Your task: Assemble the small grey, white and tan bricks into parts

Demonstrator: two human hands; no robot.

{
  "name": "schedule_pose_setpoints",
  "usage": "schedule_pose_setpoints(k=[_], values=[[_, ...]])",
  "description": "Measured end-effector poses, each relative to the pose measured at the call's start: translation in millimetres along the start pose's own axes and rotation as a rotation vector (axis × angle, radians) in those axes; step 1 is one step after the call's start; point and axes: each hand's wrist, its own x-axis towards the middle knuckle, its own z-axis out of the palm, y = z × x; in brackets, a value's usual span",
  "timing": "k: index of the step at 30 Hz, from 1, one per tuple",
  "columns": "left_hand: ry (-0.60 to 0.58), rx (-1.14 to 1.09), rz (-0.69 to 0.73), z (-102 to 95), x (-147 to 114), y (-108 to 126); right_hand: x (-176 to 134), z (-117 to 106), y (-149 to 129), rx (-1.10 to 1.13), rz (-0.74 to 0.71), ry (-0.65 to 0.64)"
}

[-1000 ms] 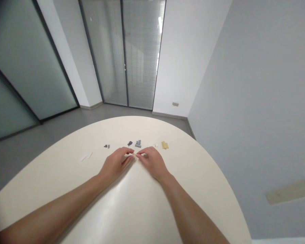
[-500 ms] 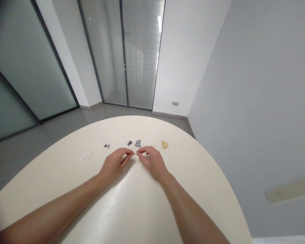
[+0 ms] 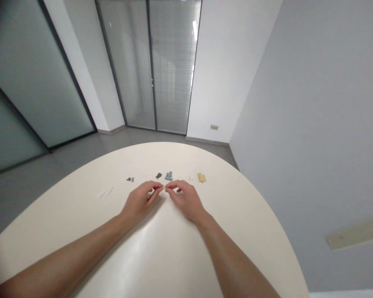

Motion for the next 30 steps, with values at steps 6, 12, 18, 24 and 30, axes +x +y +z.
schedule_pose_setpoints(k=[6,12,18,24,30], values=[[-0.001,-0.009,-0.015,-0.6,0.5,2.3,0.8,1.2,4.6,0.015,0.007,0.007],[-0.013,-0.008,-0.002,-0.1,-0.1,1.4,1.8,0.8,6.6,-0.012,0.013,0.013],[-0.009,-0.009,-0.003,0.3,-0.6,0.9,1.5,0.7,7.1,-0.020,0.023,0.018],[0.038,-0.021,-0.023,2.1,-1.3,0.2,1.0,1.5,9.2,-0.011,0.020,0.023],[0.042,-0.031,-0.039,2.1,-1.3,0.4,0.5,1.6,8.9,-0.008,0.018,0.022]])
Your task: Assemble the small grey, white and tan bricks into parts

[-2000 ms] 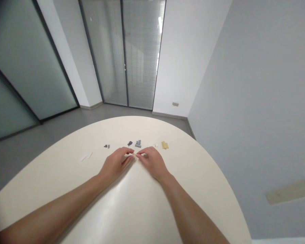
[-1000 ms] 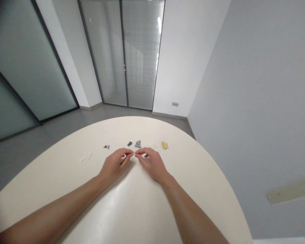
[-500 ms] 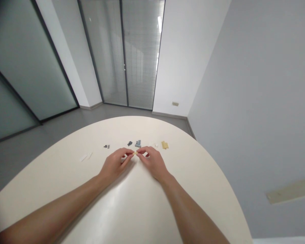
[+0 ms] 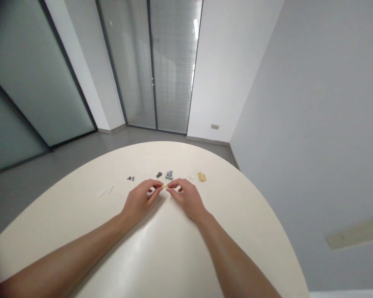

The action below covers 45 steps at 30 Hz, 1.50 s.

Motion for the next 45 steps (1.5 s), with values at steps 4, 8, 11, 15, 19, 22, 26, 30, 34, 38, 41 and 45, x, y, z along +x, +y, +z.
schedule_pose_setpoints(k=[4,8,11,15,19,22,26,30,34,38,41,45], values=[[-0.011,-0.019,-0.011,0.5,0.4,-1.3,0.4,-0.3,-1.4,0.001,-0.005,-0.001],[-0.018,-0.033,-0.003,1.8,0.6,-3.6,0.9,-0.3,-1.4,0.013,-0.029,-0.008],[-0.024,-0.034,-0.007,2.3,0.8,-4.0,1.0,-0.4,-1.2,0.018,-0.039,-0.020],[-0.041,-0.049,0.022,1.7,1.0,-2.4,0.7,-0.5,-1.8,0.024,-0.028,-0.031],[-0.067,-0.074,0.041,0.2,0.7,0.3,0.0,-0.1,-2.0,0.039,-0.022,-0.038],[-0.070,-0.087,0.066,-0.1,0.9,0.9,-0.5,0.1,-1.4,0.042,-0.027,-0.039],[-0.081,-0.129,0.056,1.3,1.9,-1.4,-0.9,0.4,-0.8,0.037,-0.046,-0.036],[-0.119,-0.202,0.030,2.0,2.9,-2.8,-1.1,0.0,-1.6,0.020,-0.063,-0.032],[-0.138,-0.269,0.008,-0.1,4.1,-0.3,-1.7,-1.0,-2.0,0.010,-0.069,-0.034],[-0.154,-0.285,-0.020,-2.2,5.6,2.9,-2.5,-1.0,-1.2,0.008,-0.073,-0.032],[-0.146,-0.290,-0.030,-2.6,6.2,4.0,-2.7,-0.9,-0.9,0.012,-0.078,-0.036],[-0.154,-0.292,-0.037,-1.9,6.1,3.4,-2.4,-1.4,-1.6,0.008,-0.068,-0.051]])
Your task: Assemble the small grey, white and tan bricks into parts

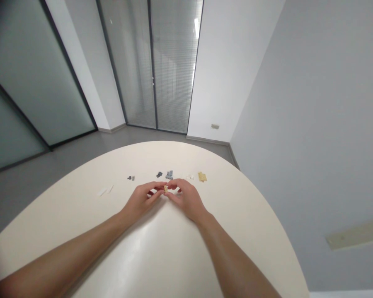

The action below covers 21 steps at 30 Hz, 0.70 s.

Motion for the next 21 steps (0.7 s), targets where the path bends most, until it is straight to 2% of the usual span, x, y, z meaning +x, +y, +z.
schedule_pose_setpoints(k=[21], values=[[0.035,-0.036,-0.028,0.1,-0.9,1.9,0.5,0.3,-1.4,0.000,0.007,-0.008]])
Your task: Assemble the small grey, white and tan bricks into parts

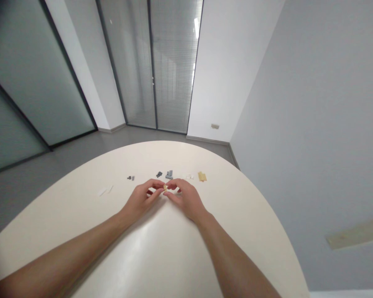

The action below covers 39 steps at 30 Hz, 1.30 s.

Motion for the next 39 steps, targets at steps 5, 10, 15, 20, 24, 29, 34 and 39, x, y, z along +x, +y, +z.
schedule_pose_setpoints(k=[5,10,15,20,24,29,34,39], values=[[0.035,0.016,0.001,-0.2,0.4,1.2,0.4,0.4,-0.3,0.003,-0.003,-0.001],[0.048,0.010,-0.008,-0.5,0.9,1.2,0.8,-1.4,-2.6,0.003,-0.011,-0.003],[0.054,0.011,-0.012,-0.7,0.7,0.2,0.9,-2.6,-3.9,0.000,-0.017,-0.009],[0.057,0.009,-0.007,-0.3,0.9,-0.7,1.1,-2.2,-3.0,-0.001,-0.028,-0.016],[0.065,0.016,-0.006,-0.3,1.1,-0.6,1.2,-2.6,-3.7,-0.002,-0.028,-0.022],[0.075,0.024,-0.001,-0.2,0.9,-1.4,1.7,-3.4,-5.4,0.012,-0.026,-0.026],[0.077,0.024,-0.006,0.0,0.6,-1.3,1.7,-3.5,-5.6,0.013,-0.028,-0.030],[0.078,0.019,-0.009,-0.5,0.6,-0.7,1.2,-3.3,-5.2,0.010,-0.035,-0.026]])
